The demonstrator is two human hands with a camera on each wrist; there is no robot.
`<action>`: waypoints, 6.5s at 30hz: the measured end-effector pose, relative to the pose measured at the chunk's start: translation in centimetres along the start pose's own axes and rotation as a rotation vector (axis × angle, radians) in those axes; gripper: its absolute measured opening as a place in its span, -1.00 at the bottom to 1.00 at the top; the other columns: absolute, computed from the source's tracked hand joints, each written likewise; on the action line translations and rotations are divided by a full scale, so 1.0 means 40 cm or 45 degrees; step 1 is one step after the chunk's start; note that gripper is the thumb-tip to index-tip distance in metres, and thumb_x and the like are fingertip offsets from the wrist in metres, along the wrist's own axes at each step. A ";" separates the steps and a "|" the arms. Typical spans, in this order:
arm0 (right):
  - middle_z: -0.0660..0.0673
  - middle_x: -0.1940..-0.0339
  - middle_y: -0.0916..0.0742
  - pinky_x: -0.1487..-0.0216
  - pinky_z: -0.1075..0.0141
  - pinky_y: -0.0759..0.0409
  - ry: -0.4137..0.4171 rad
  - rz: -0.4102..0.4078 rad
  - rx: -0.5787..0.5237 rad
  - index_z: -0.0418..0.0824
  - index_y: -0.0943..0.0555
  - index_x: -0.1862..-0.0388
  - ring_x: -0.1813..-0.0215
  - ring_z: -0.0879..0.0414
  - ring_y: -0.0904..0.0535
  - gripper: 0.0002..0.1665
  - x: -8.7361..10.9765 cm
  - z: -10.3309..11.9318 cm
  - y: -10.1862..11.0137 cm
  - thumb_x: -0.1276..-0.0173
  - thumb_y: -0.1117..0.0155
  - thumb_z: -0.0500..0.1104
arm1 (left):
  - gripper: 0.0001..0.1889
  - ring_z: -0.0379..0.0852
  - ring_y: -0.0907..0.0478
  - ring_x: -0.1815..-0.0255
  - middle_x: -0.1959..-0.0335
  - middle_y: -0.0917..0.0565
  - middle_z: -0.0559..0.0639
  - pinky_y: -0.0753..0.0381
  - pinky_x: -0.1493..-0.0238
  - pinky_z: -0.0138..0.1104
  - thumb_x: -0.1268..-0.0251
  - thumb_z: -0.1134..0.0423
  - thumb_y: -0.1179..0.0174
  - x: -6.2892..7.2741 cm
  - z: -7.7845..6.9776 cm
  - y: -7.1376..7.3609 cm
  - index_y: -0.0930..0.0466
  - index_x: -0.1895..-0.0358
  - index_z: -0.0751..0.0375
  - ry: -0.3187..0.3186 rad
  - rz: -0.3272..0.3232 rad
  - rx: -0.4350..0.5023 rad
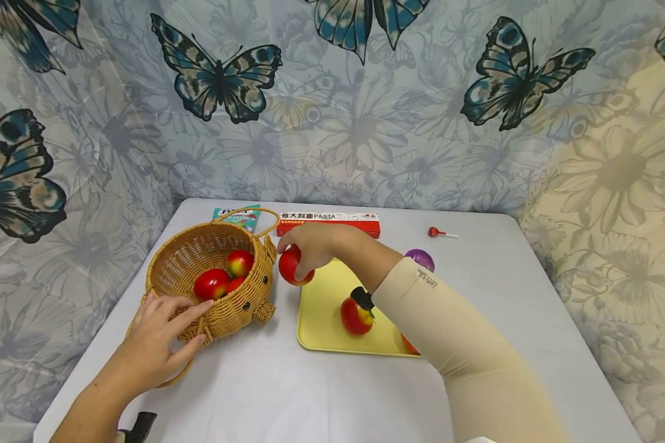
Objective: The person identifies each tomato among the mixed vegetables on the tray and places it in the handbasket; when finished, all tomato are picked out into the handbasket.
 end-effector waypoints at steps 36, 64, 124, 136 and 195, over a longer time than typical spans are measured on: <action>-0.02 -0.22 -0.64 -0.15 0.21 -0.66 0.106 -0.259 0.063 -0.04 -0.46 -0.46 -0.24 0.07 -0.52 -0.26 -0.158 0.245 0.041 -0.35 -0.38 0.13 | -0.44 0.13 -0.40 -0.17 -0.02 -0.56 0.02 -0.14 -0.35 0.48 -0.17 0.15 -0.42 -0.002 0.005 -0.005 -0.62 -0.30 -0.09 0.009 0.008 -0.004; -0.05 -0.48 -0.50 -0.43 0.08 -0.49 0.115 -0.253 0.194 0.01 -0.41 -0.53 -0.48 0.03 -0.42 -0.26 -0.137 0.244 0.031 -0.42 -0.32 0.13 | -0.44 0.14 -0.40 -0.17 -0.02 -0.57 0.02 -0.12 -0.36 0.49 -0.18 0.16 -0.43 -0.001 0.006 -0.002 -0.62 -0.30 -0.08 0.030 0.017 0.004; -0.02 -0.15 -0.63 -0.13 0.03 -0.69 -0.420 0.104 -0.113 0.09 -0.55 -0.36 -0.25 -0.04 -0.47 -0.21 0.162 -0.237 -0.261 -0.12 -0.63 -0.12 | -0.43 0.17 -0.39 -0.16 -0.01 -0.57 0.05 -0.09 -0.33 0.51 -0.13 0.16 -0.42 0.003 0.009 -0.004 -0.62 -0.29 -0.04 -0.013 -0.034 0.021; -0.03 -0.19 -0.63 -0.09 0.11 -0.68 -0.316 0.069 -0.050 0.01 -0.50 -0.41 -0.21 -0.01 -0.50 -0.19 0.152 -0.215 -0.190 -0.17 -0.59 -0.10 | -0.44 0.18 -0.39 -0.17 -0.02 -0.57 0.07 -0.08 -0.35 0.49 -0.15 0.15 -0.42 0.003 0.008 -0.004 -0.62 -0.30 -0.04 -0.002 -0.023 0.012; -0.04 -0.33 -0.59 -0.21 0.15 -0.63 0.165 -0.329 0.102 -0.03 -0.36 -0.53 -0.27 0.07 -0.54 -0.16 -0.242 0.311 0.074 -0.33 -0.42 0.11 | -0.48 0.14 -0.39 -0.19 -0.04 -0.55 0.02 -0.07 -0.36 0.50 -0.21 0.13 -0.40 0.002 0.029 -0.015 -0.64 -0.29 -0.06 0.018 -0.014 0.026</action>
Point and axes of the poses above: each hand's wrist, its own x-axis away from the middle knuckle, its own y-axis out of the back of the hand, z = x × y, the point moved 9 cm from there along -x, towards the middle knuckle
